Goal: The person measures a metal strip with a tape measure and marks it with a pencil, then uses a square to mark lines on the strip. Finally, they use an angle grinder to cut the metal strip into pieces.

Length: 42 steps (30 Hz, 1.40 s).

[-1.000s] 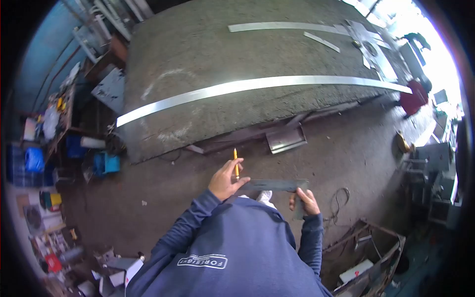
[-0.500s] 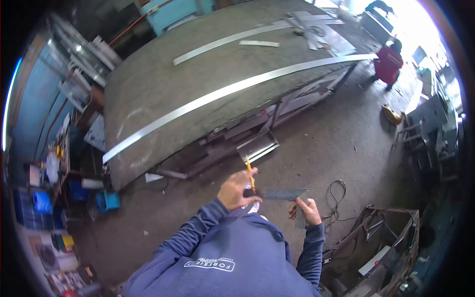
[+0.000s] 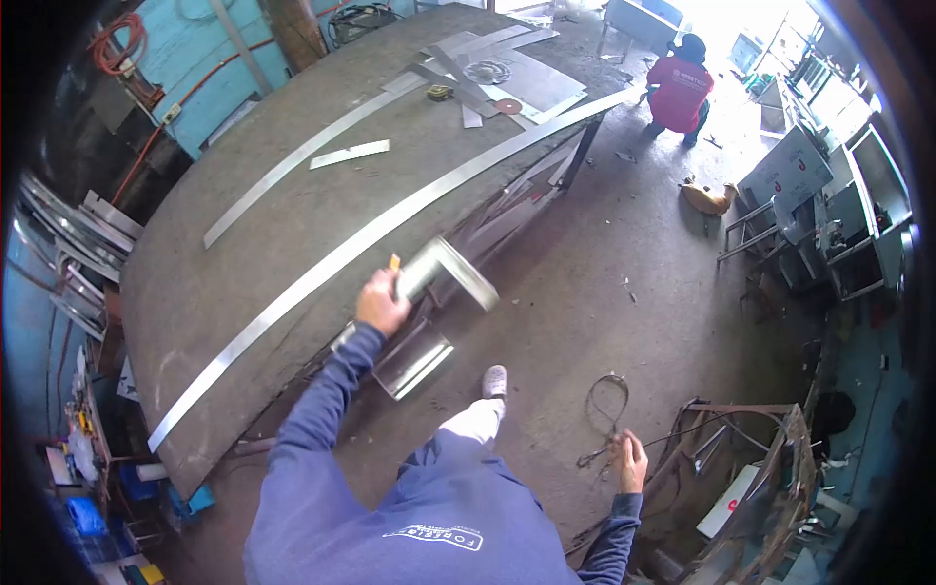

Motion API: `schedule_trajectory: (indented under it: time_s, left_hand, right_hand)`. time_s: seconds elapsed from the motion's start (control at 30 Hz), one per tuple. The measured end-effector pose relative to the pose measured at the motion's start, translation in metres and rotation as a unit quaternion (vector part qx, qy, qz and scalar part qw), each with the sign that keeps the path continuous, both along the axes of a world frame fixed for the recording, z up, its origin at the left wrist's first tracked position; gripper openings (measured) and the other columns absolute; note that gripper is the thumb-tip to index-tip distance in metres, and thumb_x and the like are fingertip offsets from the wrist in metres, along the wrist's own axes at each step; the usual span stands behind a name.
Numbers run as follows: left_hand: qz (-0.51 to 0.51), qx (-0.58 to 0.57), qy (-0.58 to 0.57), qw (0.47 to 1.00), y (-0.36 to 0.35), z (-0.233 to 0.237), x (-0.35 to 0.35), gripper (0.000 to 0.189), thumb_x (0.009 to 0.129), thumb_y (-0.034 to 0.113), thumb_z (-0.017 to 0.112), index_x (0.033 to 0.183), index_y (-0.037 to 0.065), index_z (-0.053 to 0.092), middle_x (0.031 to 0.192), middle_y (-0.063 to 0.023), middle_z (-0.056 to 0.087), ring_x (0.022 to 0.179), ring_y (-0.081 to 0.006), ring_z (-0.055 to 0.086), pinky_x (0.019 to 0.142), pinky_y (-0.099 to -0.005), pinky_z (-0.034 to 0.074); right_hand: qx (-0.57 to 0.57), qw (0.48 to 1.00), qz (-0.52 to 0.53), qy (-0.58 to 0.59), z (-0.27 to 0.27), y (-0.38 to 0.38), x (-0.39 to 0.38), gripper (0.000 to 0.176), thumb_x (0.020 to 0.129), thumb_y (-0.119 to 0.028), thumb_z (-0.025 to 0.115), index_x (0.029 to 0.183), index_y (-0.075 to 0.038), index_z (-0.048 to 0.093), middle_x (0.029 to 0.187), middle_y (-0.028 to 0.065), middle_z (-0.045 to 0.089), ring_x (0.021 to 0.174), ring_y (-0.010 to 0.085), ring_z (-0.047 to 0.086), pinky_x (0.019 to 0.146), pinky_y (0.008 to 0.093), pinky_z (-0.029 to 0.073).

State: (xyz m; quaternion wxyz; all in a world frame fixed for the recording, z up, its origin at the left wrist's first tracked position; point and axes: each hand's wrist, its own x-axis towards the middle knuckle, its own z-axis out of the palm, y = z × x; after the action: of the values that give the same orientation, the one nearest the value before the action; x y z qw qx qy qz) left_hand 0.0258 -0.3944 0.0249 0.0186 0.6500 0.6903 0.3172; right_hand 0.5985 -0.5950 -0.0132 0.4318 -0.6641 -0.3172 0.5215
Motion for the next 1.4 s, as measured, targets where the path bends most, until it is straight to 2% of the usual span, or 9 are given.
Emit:
schedule_trajectory:
  time_s: [0.17,0.37,0.63,0.77,0.87,1.0,1.03,1.17,1.4]
  left_hand:
    - [0.159,-0.049,-0.11,0.98,0.159,-0.007,-0.05,0.046,0.071,0.016,0.07,0.114,0.003,0.064,0.11,-0.0186,0.068,0.102,-0.0331,0.066,0.09,-0.0394,0.052]
    - [0.228,-0.188,-0.061,0.953,0.256,0.014,-0.067,0.051,0.065,0.019,0.075,0.115,0.017,0.066,0.11,-0.0104,0.07,0.102,-0.0301,0.067,0.089,-0.0398,0.053]
    - [0.236,-0.357,0.047,0.903,0.316,-0.007,-0.07,0.079,0.061,0.038,0.088,0.132,0.025,0.057,0.143,-0.0092,0.042,0.136,-0.0302,0.037,0.108,-0.0493,0.038]
    - [0.263,-0.312,0.054,0.911,0.326,0.01,-0.034,0.08,0.065,0.047,0.082,0.136,0.025,0.053,0.15,-0.0164,0.033,0.137,-0.0368,0.033,0.11,-0.0497,0.034]
    - [0.299,-0.164,0.003,0.94,0.352,-0.008,-0.005,0.068,0.074,0.041,0.078,0.132,0.011,0.055,0.133,-0.0219,0.052,0.123,-0.0394,0.049,0.103,-0.045,0.043]
    - [0.369,-0.292,-0.115,0.875,0.439,0.031,0.056,0.091,0.077,0.06,0.07,0.144,0.006,0.038,0.127,-0.0238,0.058,0.117,-0.0365,0.058,0.097,-0.0464,0.048]
    - [0.365,-0.236,-0.094,0.896,0.466,-0.013,0.05,0.095,0.076,0.062,0.07,0.145,0.006,0.036,0.127,-0.0258,0.058,0.12,-0.0386,0.055,0.099,-0.0475,0.047]
    - [0.418,-0.263,-0.096,0.864,0.565,-0.004,0.079,0.111,0.072,0.071,0.068,0.15,0.006,0.023,0.143,-0.035,0.036,0.132,-0.0481,0.038,0.106,-0.0529,0.036]
    - [0.451,-0.32,-0.063,0.831,0.63,-0.011,0.089,0.106,0.071,0.054,0.078,0.15,0.01,0.023,0.14,-0.0297,0.037,0.131,-0.0449,0.037,0.103,-0.0615,0.034]
  right_hand:
    - [-0.185,0.979,-0.08,-0.033,-0.092,-0.035,0.102,0.041,0.095,-0.032,0.061,0.124,-0.004,0.055,0.097,0.01,0.067,0.071,0.0197,0.066,0.058,0.0351,0.056]
    - [-0.282,0.957,-0.061,0.001,-0.119,-0.005,0.102,0.04,0.096,-0.031,0.057,0.127,-0.006,0.053,0.108,0.0123,0.068,0.083,0.0293,0.07,0.064,0.0422,0.059]
    - [-0.109,0.993,0.018,0.037,-0.15,0.289,0.205,0.023,0.097,-0.021,0.058,0.113,-0.005,0.058,0.081,0.0071,0.064,0.061,0.0184,0.061,0.05,0.0291,0.049]
    - [0.001,0.984,0.09,-0.156,-0.107,0.524,0.22,0.024,0.097,-0.025,0.058,0.107,-0.003,0.062,0.086,0.0067,0.067,0.066,0.013,0.064,0.049,0.0242,0.048]
    - [0.059,0.968,0.194,-0.146,-0.04,0.69,0.18,0.026,0.098,-0.024,0.057,0.113,-0.004,0.063,0.09,0.0068,0.068,0.072,0.013,0.065,0.056,0.0243,0.05]
    - [0.17,0.904,0.334,-0.206,0.023,0.852,0.095,0.029,0.1,-0.024,0.056,0.121,-0.005,0.061,0.098,0.0077,0.069,0.078,0.0139,0.066,0.063,0.0247,0.052]
    - [0.171,0.9,0.343,-0.208,0.04,0.877,0.069,0.029,0.1,-0.024,0.056,0.121,-0.005,0.061,0.098,0.0077,0.069,0.078,0.0139,0.066,0.063,0.0247,0.052]
    - [0.189,0.888,0.394,-0.142,0.071,0.923,-0.025,0.027,0.099,-0.017,0.056,0.121,-0.002,0.061,0.098,0.0089,0.069,0.084,0.0131,0.066,0.068,0.0241,0.052]
    - [0.058,0.865,0.496,-0.037,0.063,0.948,-0.126,0.036,0.1,-0.022,0.055,0.127,0.002,0.056,0.107,0.0125,0.067,0.091,0.0173,0.067,0.075,0.0256,0.055]
